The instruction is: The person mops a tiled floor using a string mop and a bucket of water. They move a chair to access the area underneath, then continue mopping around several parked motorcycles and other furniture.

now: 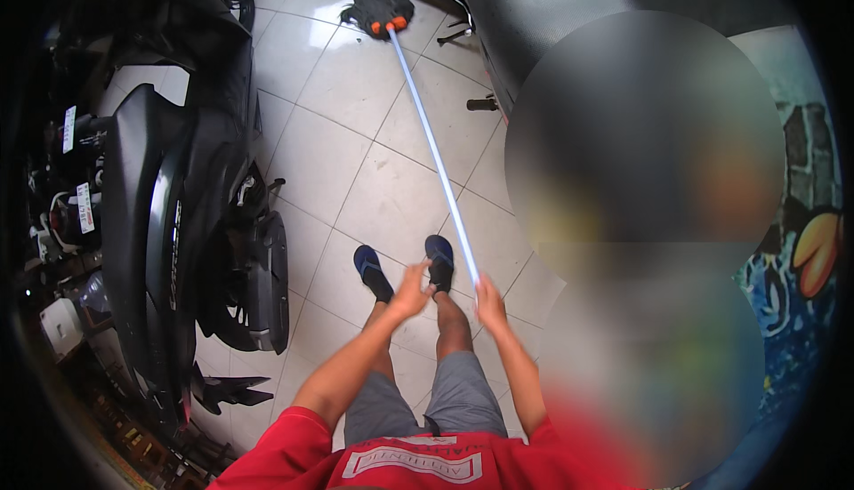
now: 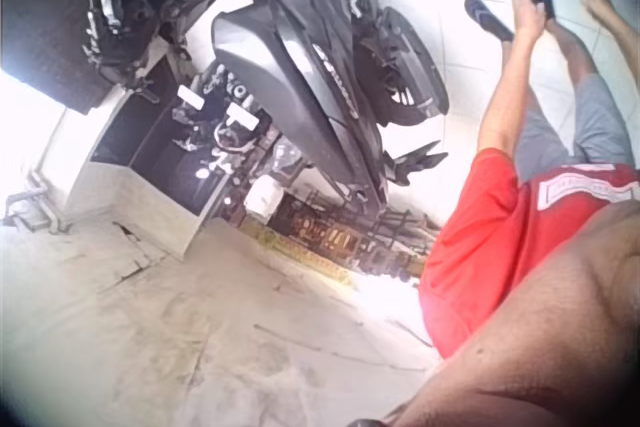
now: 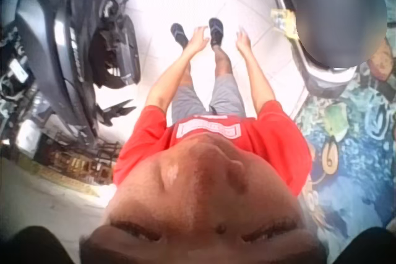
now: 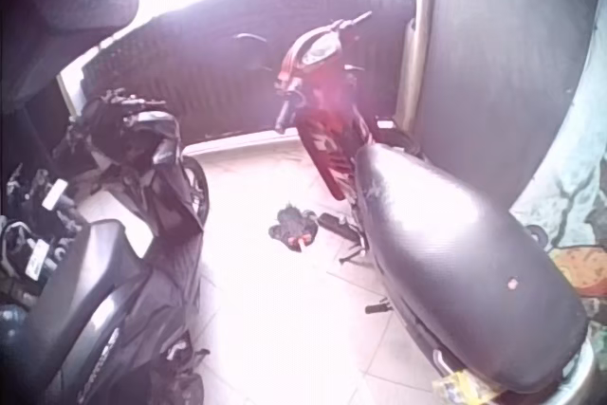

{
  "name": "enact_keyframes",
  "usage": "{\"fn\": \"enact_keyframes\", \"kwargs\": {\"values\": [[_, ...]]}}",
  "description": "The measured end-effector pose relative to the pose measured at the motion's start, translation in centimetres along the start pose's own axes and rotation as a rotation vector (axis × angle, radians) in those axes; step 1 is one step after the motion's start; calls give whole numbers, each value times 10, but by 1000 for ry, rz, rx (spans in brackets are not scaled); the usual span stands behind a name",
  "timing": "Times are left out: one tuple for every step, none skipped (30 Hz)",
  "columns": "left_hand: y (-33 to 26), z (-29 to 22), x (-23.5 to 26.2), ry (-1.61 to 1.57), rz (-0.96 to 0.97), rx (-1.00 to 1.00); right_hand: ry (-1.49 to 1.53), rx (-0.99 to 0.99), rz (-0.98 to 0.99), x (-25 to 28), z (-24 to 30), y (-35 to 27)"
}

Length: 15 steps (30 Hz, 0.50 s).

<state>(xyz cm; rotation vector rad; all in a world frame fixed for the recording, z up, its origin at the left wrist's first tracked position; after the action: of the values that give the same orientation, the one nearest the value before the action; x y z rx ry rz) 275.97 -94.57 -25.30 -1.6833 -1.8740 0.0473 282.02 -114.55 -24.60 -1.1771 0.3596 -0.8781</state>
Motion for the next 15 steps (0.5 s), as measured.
{"fn": "enact_keyframes", "kwargs": {"values": [[-6,-1,-34,-180,17,101,98,-128,54,1,-30,-49],[-12,-7,-63,-220,131,132,206,-253,93,-3,-50,-96],[-15,-32,-74,-198,200,29,309,-352,110,-6,-61,-133],[-15,-50,-75,-166,139,-63,380,-398,115,-10,-61,-159],[-13,-56,-66,-100,25,-111,409,-405,90,-12,-55,-170],[-10,-58,-53,-36,-93,-155,461,-369,76,-17,-48,-164],[3,-57,-37,-47,-22,59,516,-334,66,-24,-38,-150],[29,-47,-19,195,-60,119,562,-292,67,-35,-22,-135],[60,-72,5,328,9,74,591,-238,91,-44,-5,-110],[88,-75,23,502,48,-19,608,-177,130,-55,22,-86],[111,-75,39,672,89,-113,558,-163,148,-63,52,-69],[137,-83,55,858,95,-187,513,-147,157,-67,77,-53],[154,-92,63,1040,104,-268,415,-125,131,-69,90,-36],[157,-86,56,1102,167,-289,309,-103,111,-72,96,-28],[159,-80,46,1163,229,-313,212,-72,104,-69,93,-33]]}}
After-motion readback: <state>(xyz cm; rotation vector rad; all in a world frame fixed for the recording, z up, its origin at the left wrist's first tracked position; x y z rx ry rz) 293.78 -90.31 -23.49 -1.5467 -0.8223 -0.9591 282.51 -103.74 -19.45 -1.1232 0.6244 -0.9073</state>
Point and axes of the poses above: each hand's wrist, its own y-axis towards the middle knuckle, its own x-axis out of the back of the hand, z = x × y, the point moved 7 cm from there along y, towards the middle knuckle, and after that the axes turned 8 degrees about -x, right-handed, at the moved point
